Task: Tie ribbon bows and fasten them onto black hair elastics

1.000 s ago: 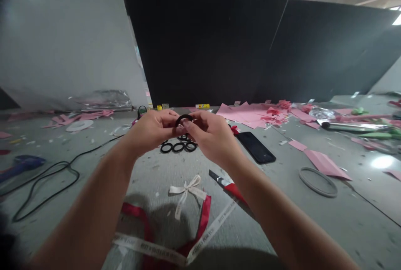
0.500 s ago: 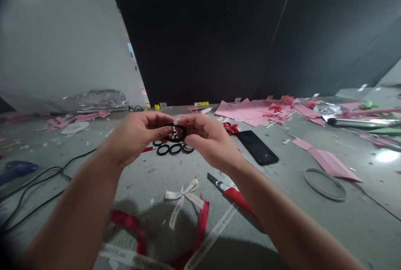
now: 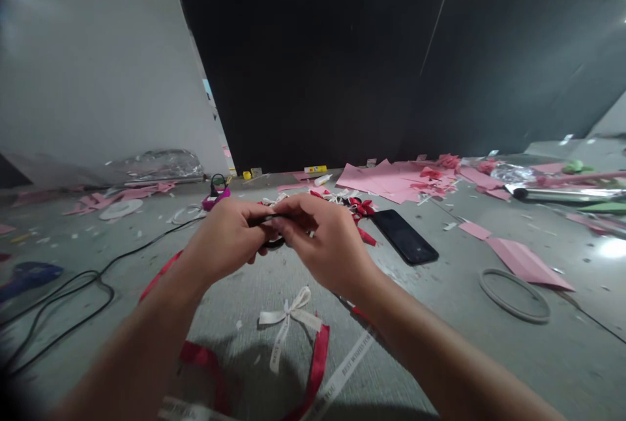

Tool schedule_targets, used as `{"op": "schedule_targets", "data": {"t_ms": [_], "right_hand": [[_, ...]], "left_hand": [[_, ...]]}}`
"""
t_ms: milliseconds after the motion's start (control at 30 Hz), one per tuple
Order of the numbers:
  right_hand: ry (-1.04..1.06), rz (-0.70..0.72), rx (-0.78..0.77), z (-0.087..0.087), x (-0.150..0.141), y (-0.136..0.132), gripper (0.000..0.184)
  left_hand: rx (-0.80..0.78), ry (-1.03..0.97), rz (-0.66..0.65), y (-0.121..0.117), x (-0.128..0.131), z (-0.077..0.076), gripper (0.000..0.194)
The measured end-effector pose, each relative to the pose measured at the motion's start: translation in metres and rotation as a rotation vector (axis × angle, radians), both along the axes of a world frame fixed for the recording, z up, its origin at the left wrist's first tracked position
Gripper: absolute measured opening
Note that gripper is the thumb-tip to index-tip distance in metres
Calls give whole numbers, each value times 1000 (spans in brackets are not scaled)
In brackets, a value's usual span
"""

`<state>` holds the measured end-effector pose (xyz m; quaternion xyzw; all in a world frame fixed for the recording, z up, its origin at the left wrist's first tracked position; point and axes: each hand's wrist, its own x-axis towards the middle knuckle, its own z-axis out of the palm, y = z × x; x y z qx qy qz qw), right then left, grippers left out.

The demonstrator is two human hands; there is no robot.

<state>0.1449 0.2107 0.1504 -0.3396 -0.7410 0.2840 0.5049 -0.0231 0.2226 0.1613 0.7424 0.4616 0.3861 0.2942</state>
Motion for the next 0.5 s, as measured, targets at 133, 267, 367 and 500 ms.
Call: {"op": "schedule_targets", "data": {"t_ms": [133,267,367,500], "right_hand": [[19,-117,95,1,9,11,11],[34,-109,113,3,12,14,8],[-18,-137,168,5,13,14,9],[-361,-411,285,6,27,19,18]], "left_hand": [[-173,-100,-150,-1,2,2,20],[-273,-279,-215,-2,3,5,33],[-326,-357,-207,1,3,4,29],[-363,-550,-113,7,1,1,19]]}}
